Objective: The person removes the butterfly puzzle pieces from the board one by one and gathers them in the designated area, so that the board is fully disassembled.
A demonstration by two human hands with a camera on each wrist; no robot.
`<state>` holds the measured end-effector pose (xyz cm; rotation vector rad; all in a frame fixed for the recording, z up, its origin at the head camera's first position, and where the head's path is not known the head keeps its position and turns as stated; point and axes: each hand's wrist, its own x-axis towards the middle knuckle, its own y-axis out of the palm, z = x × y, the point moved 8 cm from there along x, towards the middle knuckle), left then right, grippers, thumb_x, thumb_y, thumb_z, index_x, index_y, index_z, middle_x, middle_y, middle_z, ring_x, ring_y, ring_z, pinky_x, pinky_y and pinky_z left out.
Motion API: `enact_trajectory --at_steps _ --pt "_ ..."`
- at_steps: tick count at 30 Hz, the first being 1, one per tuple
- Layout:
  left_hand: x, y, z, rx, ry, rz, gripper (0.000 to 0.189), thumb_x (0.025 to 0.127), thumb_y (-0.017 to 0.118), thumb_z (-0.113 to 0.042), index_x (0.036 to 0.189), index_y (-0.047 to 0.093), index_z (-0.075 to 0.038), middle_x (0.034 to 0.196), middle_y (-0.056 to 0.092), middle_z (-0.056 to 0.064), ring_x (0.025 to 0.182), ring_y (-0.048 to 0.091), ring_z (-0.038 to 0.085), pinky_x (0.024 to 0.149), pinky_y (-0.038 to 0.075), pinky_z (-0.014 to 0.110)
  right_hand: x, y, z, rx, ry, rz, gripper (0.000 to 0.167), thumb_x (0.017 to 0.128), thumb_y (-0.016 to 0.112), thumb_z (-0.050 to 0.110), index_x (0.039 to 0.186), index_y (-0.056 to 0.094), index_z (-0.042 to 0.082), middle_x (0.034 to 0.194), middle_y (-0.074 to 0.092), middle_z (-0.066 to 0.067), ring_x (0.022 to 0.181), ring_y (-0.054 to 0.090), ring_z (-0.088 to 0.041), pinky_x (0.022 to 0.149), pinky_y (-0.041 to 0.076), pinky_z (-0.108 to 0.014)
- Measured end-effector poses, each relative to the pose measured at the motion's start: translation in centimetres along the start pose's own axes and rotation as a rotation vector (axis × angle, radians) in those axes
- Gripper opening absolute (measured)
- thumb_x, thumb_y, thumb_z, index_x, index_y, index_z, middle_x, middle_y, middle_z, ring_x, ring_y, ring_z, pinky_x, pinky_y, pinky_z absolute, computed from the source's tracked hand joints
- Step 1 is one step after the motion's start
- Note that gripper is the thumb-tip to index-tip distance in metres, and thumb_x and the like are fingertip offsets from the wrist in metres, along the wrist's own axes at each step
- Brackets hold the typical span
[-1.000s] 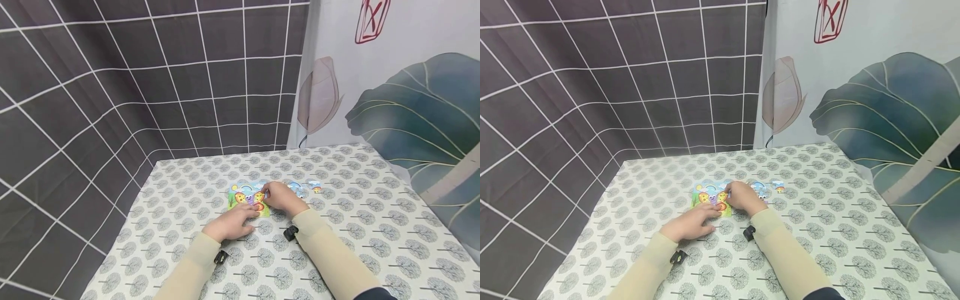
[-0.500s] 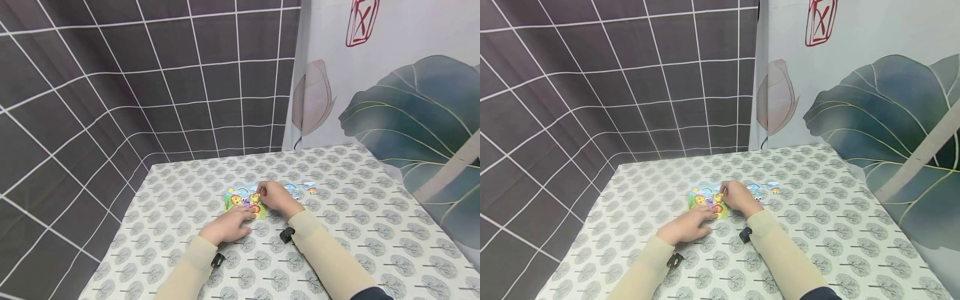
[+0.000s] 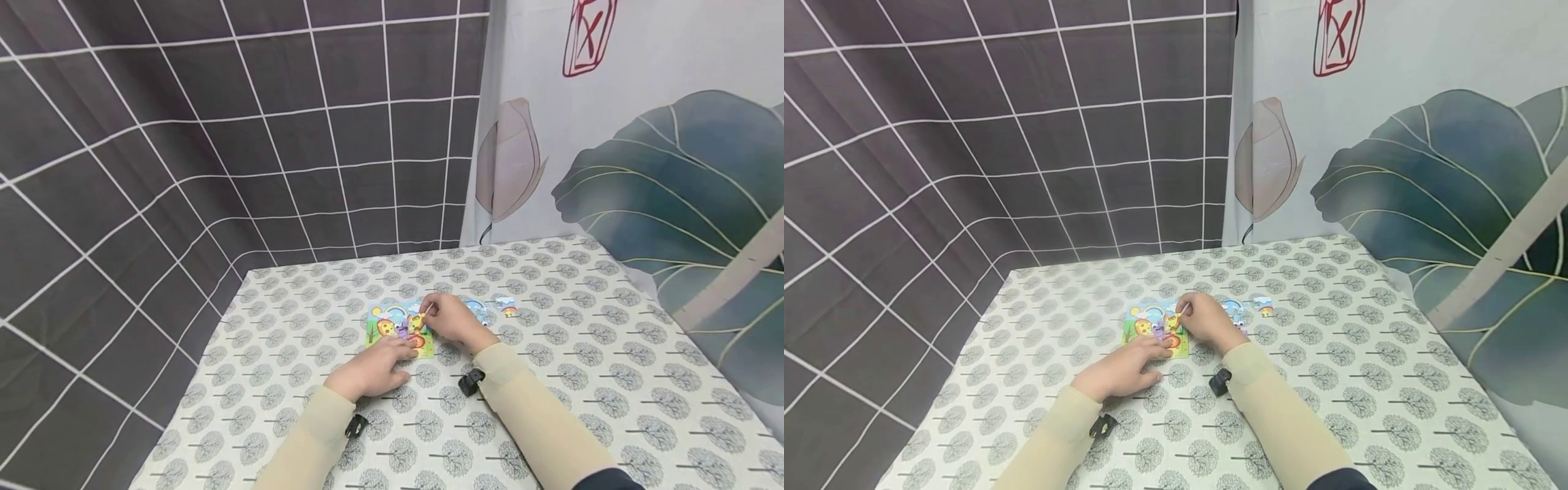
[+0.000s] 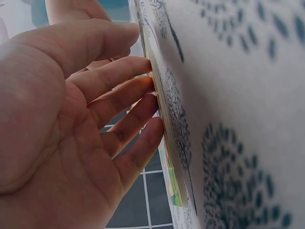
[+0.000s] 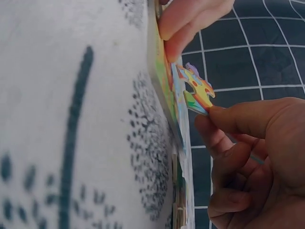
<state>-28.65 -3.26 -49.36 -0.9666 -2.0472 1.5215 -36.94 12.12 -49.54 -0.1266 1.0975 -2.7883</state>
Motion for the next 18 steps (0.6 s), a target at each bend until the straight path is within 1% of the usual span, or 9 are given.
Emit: enact_trajectory --at_steps 6,10,17,18 --pt "0.0 0.1 0.1 -0.003 0.007 -0.002 0.050 0.098 0.071 -0.027 0.145 0.063 -0.011 0.156 0.053 0.003 0.149 0.041 0.027 0.126 0.029 0.042 -0.1 -0.5 -0.6 0.058 0.033 0.008 0.013 0.091 0.073 0.006 0.102 0.071 0.015 0.086 0.065 -0.004 0.065 0.058 -0.018 0.052 0.050 -0.029" --pt "0.1 0.3 0.2 -0.005 0.006 -0.002 0.050 0.098 0.071 -0.028 0.145 0.063 -0.012 0.157 0.053 0.003 0.150 0.040 0.028 0.127 0.028 0.043 -0.3 -1.3 -0.8 0.056 0.020 0.001 0.013 0.092 0.073 0.007 0.103 0.071 0.013 0.090 0.065 -0.004 0.068 0.058 -0.017 0.055 0.051 -0.030" --pt "0.0 0.3 0.4 -0.011 -0.006 -0.004 0.050 0.098 0.071 -0.028 0.145 0.063 -0.013 0.157 0.052 0.002 0.150 0.040 0.028 0.126 0.029 0.044 -1.0 -2.9 -1.2 0.088 0.001 -0.011 0.013 0.091 0.073 0.007 0.102 0.070 0.012 0.089 0.066 -0.004 0.063 0.060 -0.019 0.055 0.054 -0.033" --pt "0.0 0.3 0.4 -0.010 -0.006 -0.004 0.050 0.098 0.071 -0.028 0.145 0.063 -0.013 0.157 0.053 0.002 0.150 0.040 0.028 0.126 0.029 0.044 -1.1 -3.2 -1.3 0.089 -0.005 -0.014 0.013 0.091 0.073 0.006 0.102 0.070 0.012 0.089 0.066 -0.004 0.065 0.060 -0.019 0.057 0.054 -0.033"
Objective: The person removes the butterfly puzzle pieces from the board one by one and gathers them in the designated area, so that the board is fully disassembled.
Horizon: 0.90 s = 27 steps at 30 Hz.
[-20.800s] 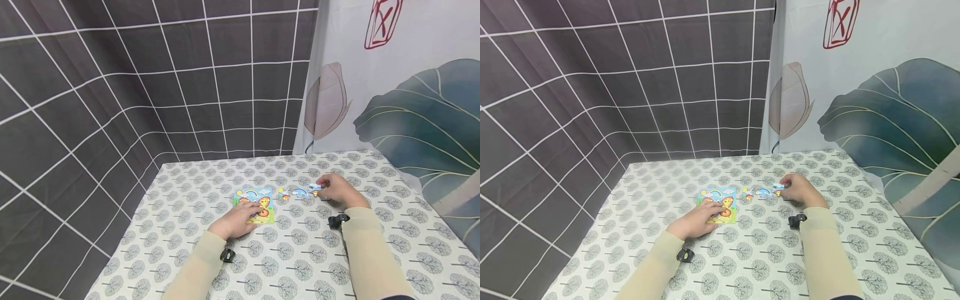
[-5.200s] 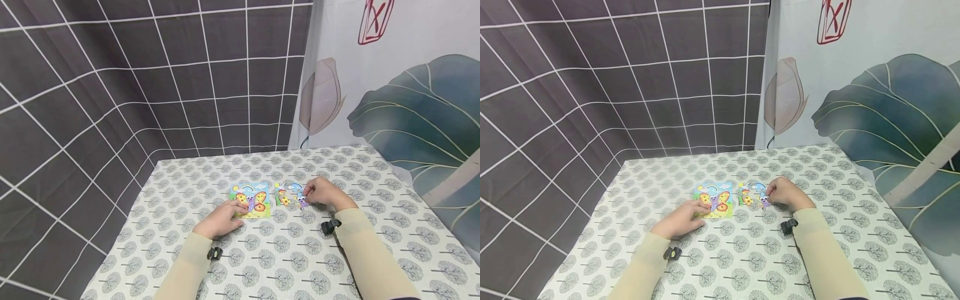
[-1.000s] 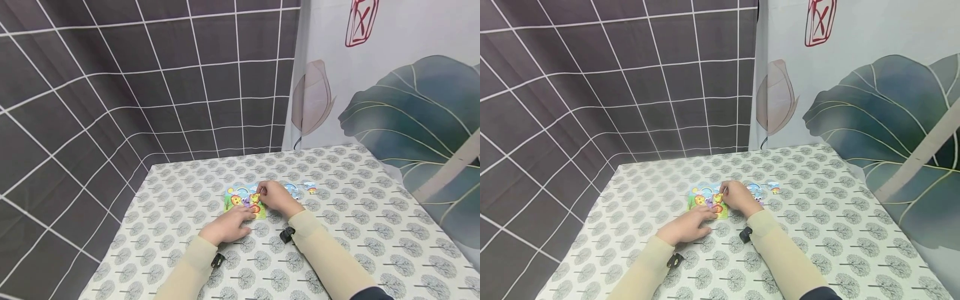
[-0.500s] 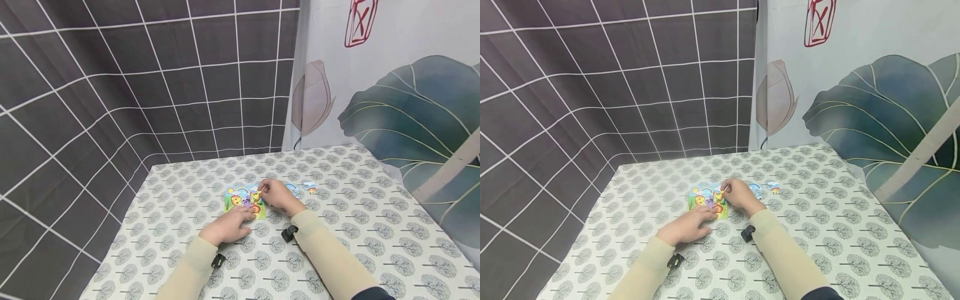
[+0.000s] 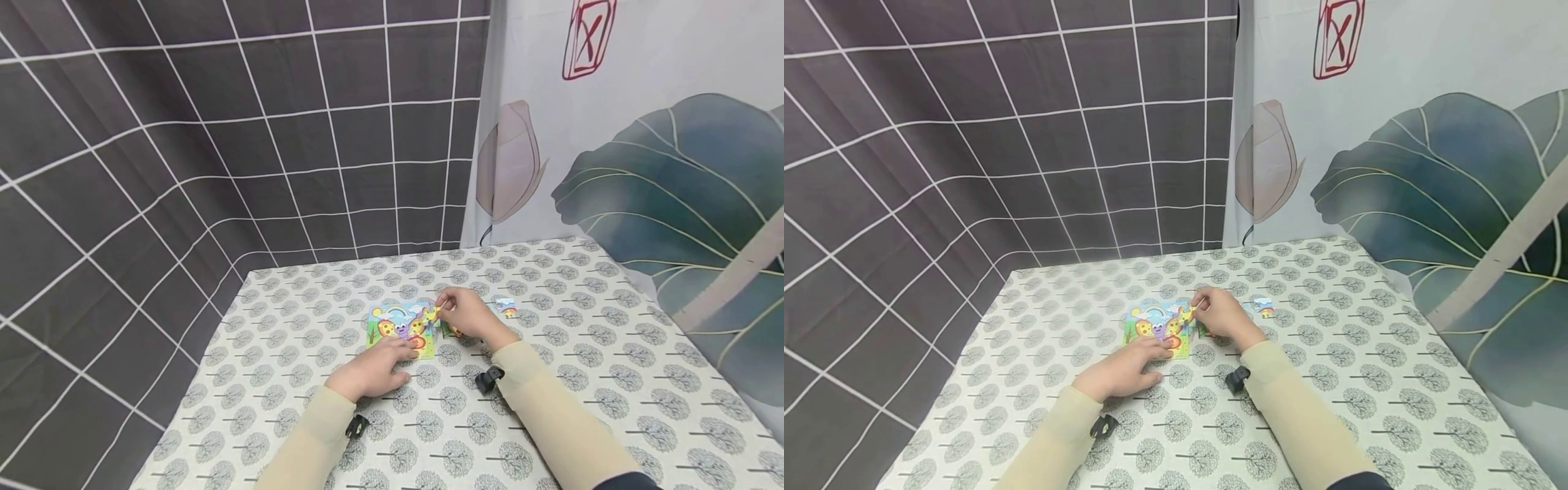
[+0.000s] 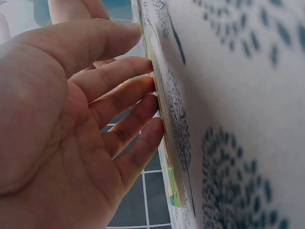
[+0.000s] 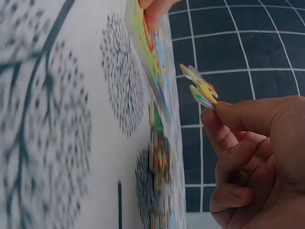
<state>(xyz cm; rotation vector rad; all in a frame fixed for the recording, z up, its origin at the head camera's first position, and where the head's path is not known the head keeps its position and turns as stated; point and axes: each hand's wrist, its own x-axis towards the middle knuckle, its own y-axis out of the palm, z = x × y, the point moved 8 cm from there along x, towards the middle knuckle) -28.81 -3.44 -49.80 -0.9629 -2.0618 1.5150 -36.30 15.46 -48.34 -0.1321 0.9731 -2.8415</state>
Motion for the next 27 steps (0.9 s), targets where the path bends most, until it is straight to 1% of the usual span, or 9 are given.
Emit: enact_trajectory --at_steps 3,8,13,17,20,22,27 --pt "0.0 0.0 -0.1 0.003 0.001 0.002 0.050 0.098 0.071 -0.028 0.145 0.063 -0.014 0.157 0.053 0.002 0.150 0.040 0.028 0.126 0.029 0.044 -0.3 -0.9 -0.6 -0.008 -0.012 -0.012 0.012 0.092 0.072 0.007 0.103 0.069 0.011 0.090 0.066 -0.004 0.066 0.058 -0.018 0.056 0.053 -0.032" --pt "0.0 -0.1 -0.1 0.005 0.001 0.003 0.050 0.098 0.071 -0.028 0.146 0.062 -0.015 0.157 0.052 0.002 0.150 0.039 0.029 0.126 0.029 0.045 -0.7 -2.5 -1.8 -0.042 -0.023 -0.039 0.011 0.094 0.071 0.012 0.105 0.068 0.013 0.093 0.065 -0.003 0.061 0.053 -0.017 0.052 0.049 -0.031" --pt "-0.1 -0.2 -0.3 -0.012 0.002 0.000 0.050 0.099 0.071 -0.027 0.146 0.062 -0.013 0.157 0.052 0.002 0.150 0.039 0.029 0.126 0.029 0.046 -1.5 -4.0 -3.4 -0.004 -0.003 -0.049 0.012 0.094 0.070 0.012 0.106 0.068 0.011 0.093 0.066 -0.005 0.064 0.055 -0.018 0.050 0.049 -0.030" --pt "-0.2 -0.1 -0.3 -0.022 0.006 0.000 0.050 0.098 0.071 -0.027 0.146 0.062 -0.013 0.157 0.052 0.002 0.150 0.039 0.029 0.126 0.029 0.046 -2.4 -5.0 -5.4 0.057 0.042 -0.045 0.015 0.094 0.070 0.011 0.109 0.068 0.009 0.094 0.066 -0.007 0.072 0.058 -0.021 0.057 0.051 -0.030" --pt "-0.2 0.0 -0.2 -0.021 0.009 0.002 0.050 0.099 0.071 -0.027 0.146 0.062 -0.014 0.158 0.051 0.002 0.151 0.038 0.029 0.126 0.028 0.045 -2.8 -5.8 -6.4 0.091 0.062 -0.035 0.018 0.095 0.069 0.010 0.113 0.067 0.005 0.097 0.066 -0.009 0.078 0.060 -0.024 0.063 0.053 -0.032" --pt "-0.3 0.0 -0.1 -0.023 0.011 0.001 0.050 0.098 0.070 -0.028 0.146 0.062 -0.014 0.159 0.050 0.002 0.151 0.038 0.029 0.127 0.028 0.046 -3.0 -6.3 -6.7 0.096 0.063 -0.035 0.019 0.096 0.069 0.010 0.114 0.067 0.004 0.098 0.066 -0.010 0.081 0.061 -0.025 0.064 0.053 -0.032" --pt "-0.2 -0.1 0.0 -0.026 0.007 -0.001 0.050 0.098 0.070 -0.028 0.146 0.062 -0.015 0.159 0.050 0.002 0.151 0.037 0.029 0.127 0.027 0.046 -3.2 -7.5 -7.6 0.088 0.058 -0.055 0.019 0.094 0.072 0.011 0.112 0.068 0.005 0.099 0.067 -0.010 0.087 0.063 -0.026 0.073 0.055 -0.035"
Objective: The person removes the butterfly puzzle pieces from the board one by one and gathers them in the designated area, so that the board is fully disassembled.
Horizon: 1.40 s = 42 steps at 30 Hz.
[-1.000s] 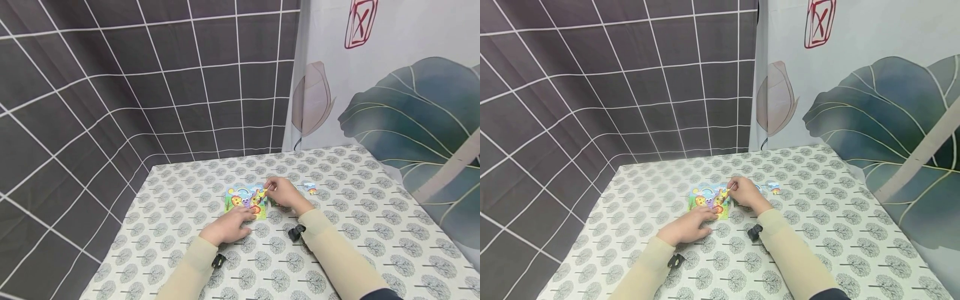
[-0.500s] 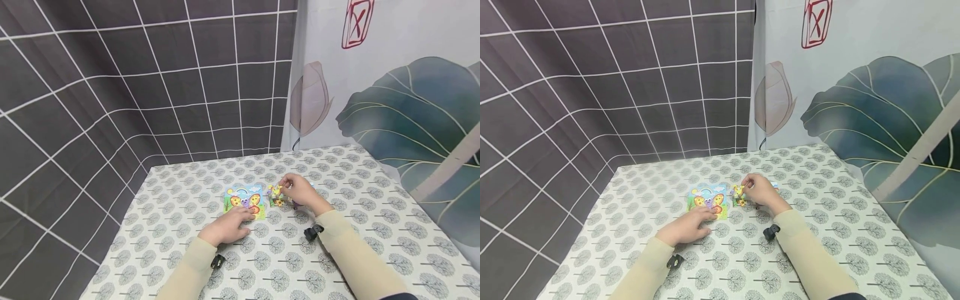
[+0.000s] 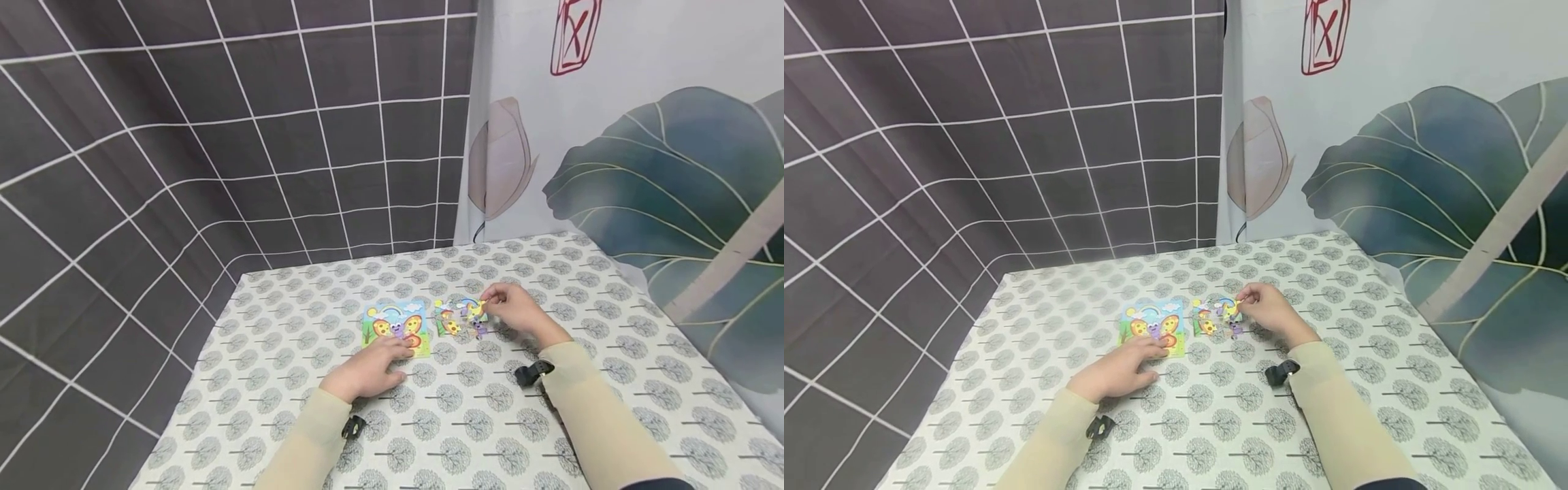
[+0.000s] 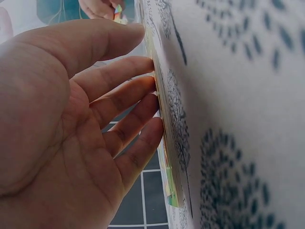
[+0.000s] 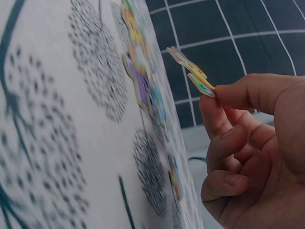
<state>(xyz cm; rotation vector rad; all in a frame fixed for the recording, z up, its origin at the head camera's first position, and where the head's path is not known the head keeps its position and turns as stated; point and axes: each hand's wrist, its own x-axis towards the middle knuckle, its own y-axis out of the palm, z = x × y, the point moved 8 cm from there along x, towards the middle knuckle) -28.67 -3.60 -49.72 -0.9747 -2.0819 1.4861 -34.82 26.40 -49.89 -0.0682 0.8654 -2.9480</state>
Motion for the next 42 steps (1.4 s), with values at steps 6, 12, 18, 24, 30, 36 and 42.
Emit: enact_trajectory --at_steps 6,12,18,24,30,36,42 --pt "0.1 0.1 0.1 0.002 -0.001 0.002 0.050 0.098 0.070 -0.028 0.146 0.062 -0.015 0.159 0.050 0.002 0.151 0.038 0.028 0.127 0.028 0.044 -0.8 -1.3 -0.9 0.037 0.070 -0.003 0.021 0.096 0.070 0.013 0.115 0.067 0.004 0.098 0.066 -0.009 0.080 0.059 -0.021 0.070 0.053 -0.032" --pt "0.1 0.0 0.1 -0.005 -0.004 0.005 0.051 0.098 0.070 -0.028 0.146 0.062 -0.015 0.159 0.050 0.003 0.151 0.037 0.030 0.126 0.028 0.047 -1.5 -2.5 -1.2 0.019 0.072 0.037 0.018 0.100 0.069 0.016 0.110 0.068 0.001 0.093 0.066 -0.010 0.070 0.055 -0.019 0.054 0.050 -0.028" --pt "0.1 -0.2 0.0 -0.007 -0.004 0.001 0.051 0.098 0.070 -0.028 0.147 0.061 -0.015 0.159 0.049 0.003 0.151 0.037 0.029 0.126 0.028 0.047 -1.6 -3.0 -2.1 -0.010 0.071 0.098 0.016 0.098 0.070 0.016 0.105 0.071 0.001 0.089 0.070 -0.009 0.072 0.058 -0.022 0.059 0.052 -0.030" --pt "-0.1 -0.2 0.0 -0.012 -0.012 0.004 0.051 0.098 0.071 -0.028 0.146 0.062 -0.015 0.159 0.049 0.003 0.152 0.037 0.030 0.126 0.028 0.047 -1.5 -3.2 -3.3 -0.066 0.097 0.112 0.017 0.099 0.070 0.018 0.103 0.073 0.002 0.089 0.070 -0.006 0.074 0.055 -0.020 0.063 0.049 -0.031" --pt "0.0 -0.2 -0.1 -0.018 -0.004 -0.002 0.050 0.099 0.070 -0.027 0.146 0.062 -0.014 0.159 0.050 0.004 0.151 0.037 0.031 0.126 0.028 0.048 -1.8 -3.7 -3.8 -0.128 0.138 0.078 0.017 0.098 0.071 0.021 0.101 0.072 0.005 0.096 0.066 -0.007 0.079 0.054 -0.022 0.063 0.046 -0.033" --pt "0.0 -0.2 -0.1 -0.011 -0.002 -0.002 0.051 0.099 0.070 -0.028 0.146 0.061 -0.014 0.159 0.049 0.003 0.152 0.037 0.030 0.126 0.028 0.047 -2.1 -3.7 -3.6 -0.157 0.155 0.072 0.018 0.100 0.068 0.021 0.098 0.074 0.005 0.108 0.065 -0.013 0.078 0.053 -0.022 0.060 0.046 -0.034" --pt "0.0 -0.1 0.1 -0.006 -0.009 -0.002 0.051 0.099 0.070 -0.028 0.147 0.061 -0.015 0.159 0.049 0.001 0.152 0.037 0.027 0.127 0.027 0.045 -2.0 -3.8 -4.0 -0.190 0.183 0.049 0.019 0.100 0.068 0.024 0.096 0.075 0.006 0.110 0.068 -0.013 0.079 0.055 -0.022 0.061 0.048 -0.034"
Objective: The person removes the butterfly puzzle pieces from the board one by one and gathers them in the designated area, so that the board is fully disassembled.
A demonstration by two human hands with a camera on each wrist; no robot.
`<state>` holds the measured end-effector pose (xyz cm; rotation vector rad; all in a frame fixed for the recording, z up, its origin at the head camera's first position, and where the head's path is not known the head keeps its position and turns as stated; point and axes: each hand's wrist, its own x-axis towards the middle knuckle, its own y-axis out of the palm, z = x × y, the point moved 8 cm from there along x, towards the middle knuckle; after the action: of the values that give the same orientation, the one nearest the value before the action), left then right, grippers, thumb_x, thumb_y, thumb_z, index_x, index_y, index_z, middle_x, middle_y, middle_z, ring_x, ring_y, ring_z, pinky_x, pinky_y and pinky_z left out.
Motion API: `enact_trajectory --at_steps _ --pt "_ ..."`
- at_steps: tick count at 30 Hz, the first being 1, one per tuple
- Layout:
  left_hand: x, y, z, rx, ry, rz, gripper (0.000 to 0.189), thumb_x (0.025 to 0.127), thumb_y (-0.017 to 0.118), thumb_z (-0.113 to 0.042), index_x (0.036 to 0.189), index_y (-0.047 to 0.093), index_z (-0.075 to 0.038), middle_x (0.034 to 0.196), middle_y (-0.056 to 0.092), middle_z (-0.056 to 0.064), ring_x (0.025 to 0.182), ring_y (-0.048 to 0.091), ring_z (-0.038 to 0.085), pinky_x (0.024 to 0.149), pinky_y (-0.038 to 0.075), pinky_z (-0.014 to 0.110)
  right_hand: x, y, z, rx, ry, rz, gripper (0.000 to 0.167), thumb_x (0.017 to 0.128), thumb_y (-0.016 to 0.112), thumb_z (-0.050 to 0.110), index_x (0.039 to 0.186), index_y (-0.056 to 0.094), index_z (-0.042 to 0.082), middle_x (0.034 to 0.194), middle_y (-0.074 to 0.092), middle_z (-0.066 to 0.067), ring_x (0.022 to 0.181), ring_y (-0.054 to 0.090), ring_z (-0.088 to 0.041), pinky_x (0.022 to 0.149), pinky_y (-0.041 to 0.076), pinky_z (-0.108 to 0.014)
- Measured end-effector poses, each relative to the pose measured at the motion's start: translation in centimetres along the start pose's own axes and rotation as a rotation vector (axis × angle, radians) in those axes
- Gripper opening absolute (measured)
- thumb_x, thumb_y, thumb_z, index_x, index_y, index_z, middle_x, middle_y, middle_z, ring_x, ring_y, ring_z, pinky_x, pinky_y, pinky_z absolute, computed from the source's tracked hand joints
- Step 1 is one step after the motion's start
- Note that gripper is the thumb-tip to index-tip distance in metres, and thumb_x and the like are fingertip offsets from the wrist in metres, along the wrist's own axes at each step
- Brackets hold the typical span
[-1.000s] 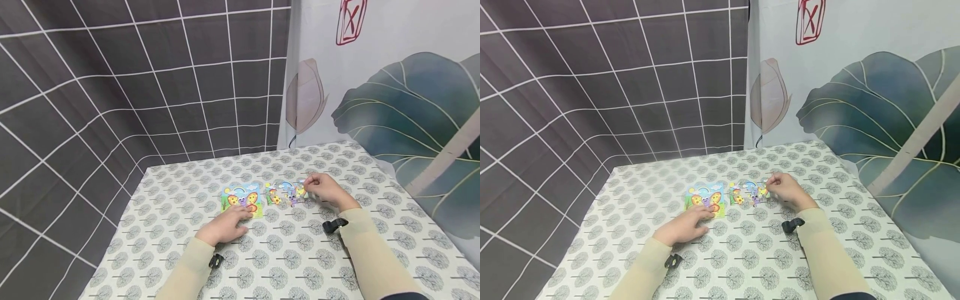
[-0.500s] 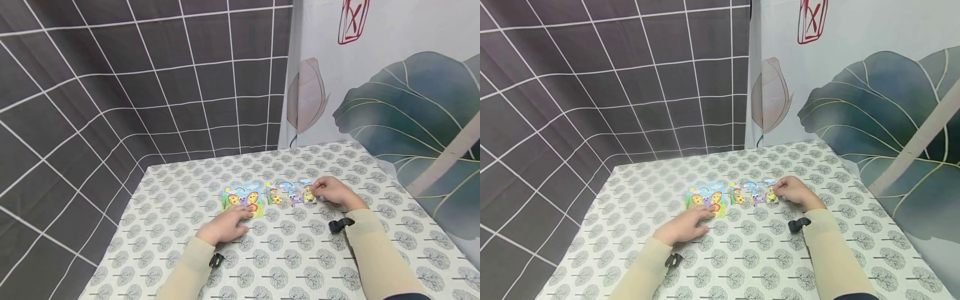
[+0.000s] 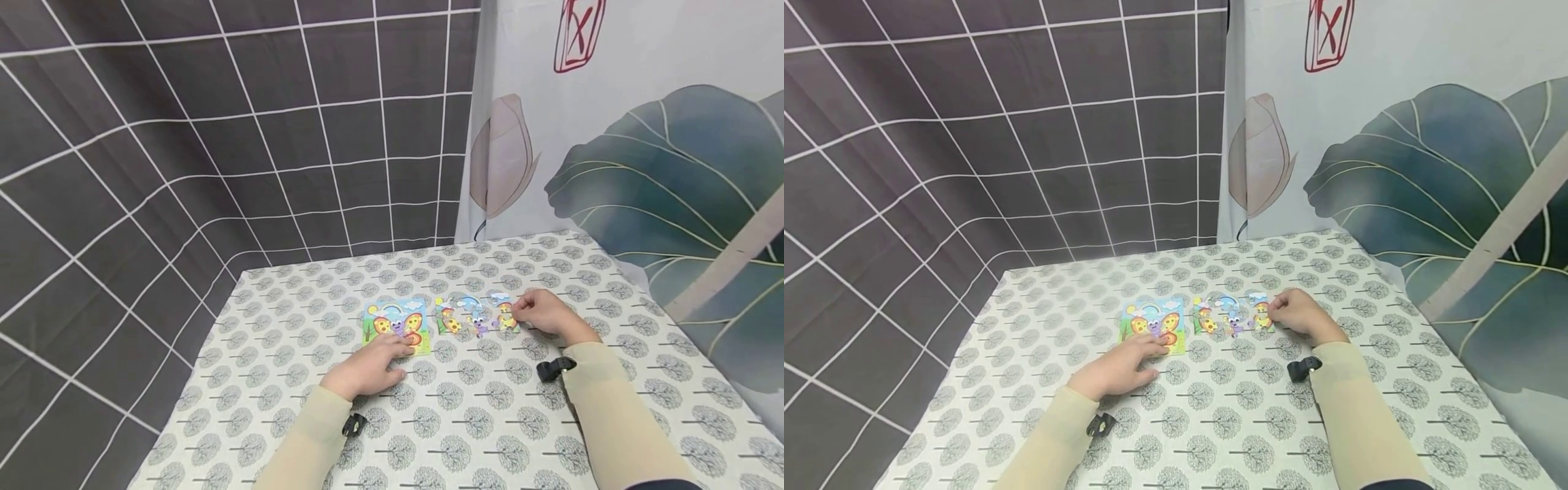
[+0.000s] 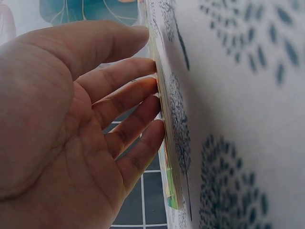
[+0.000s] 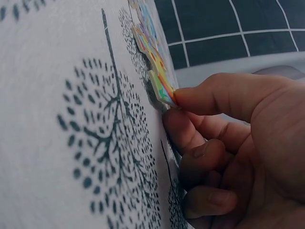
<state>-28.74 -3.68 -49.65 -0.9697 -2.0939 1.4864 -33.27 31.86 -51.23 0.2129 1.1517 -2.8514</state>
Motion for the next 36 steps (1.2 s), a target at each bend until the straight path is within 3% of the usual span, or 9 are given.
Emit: enact_trajectory --at_steps 16,25,36 --pt "-0.12 -0.04 -0.08 0.000 0.001 0.001 0.052 0.098 0.071 -0.028 0.148 0.060 -0.015 0.159 0.049 0.002 0.151 0.037 0.027 0.126 0.028 0.045 0.03 0.03 -0.19 0.003 -0.001 0.000 0.019 0.099 0.067 0.023 0.097 0.075 0.006 0.104 0.068 -0.012 0.070 0.053 -0.021 0.055 0.047 -0.034" --pt "-0.15 -0.15 -0.10 0.005 0.019 -0.002 0.053 0.097 0.072 -0.028 0.148 0.060 -0.014 0.158 0.050 0.001 0.151 0.038 0.027 0.126 0.030 0.045 0.15 0.06 -0.06 -0.005 0.004 -0.006 0.020 0.100 0.068 0.023 0.103 0.074 0.005 0.106 0.068 -0.012 0.078 0.055 -0.023 0.059 0.048 -0.035" --pt "-0.05 -0.12 0.19 -0.032 0.012 -0.012 0.050 0.099 0.071 -0.027 0.147 0.061 -0.014 0.159 0.049 0.000 0.152 0.036 0.029 0.126 0.028 0.048 0.17 0.00 0.56 0.024 -0.013 -0.015 0.017 0.100 0.067 0.022 0.102 0.071 0.006 0.093 0.069 -0.007 0.078 0.056 -0.022 0.065 0.047 -0.033"
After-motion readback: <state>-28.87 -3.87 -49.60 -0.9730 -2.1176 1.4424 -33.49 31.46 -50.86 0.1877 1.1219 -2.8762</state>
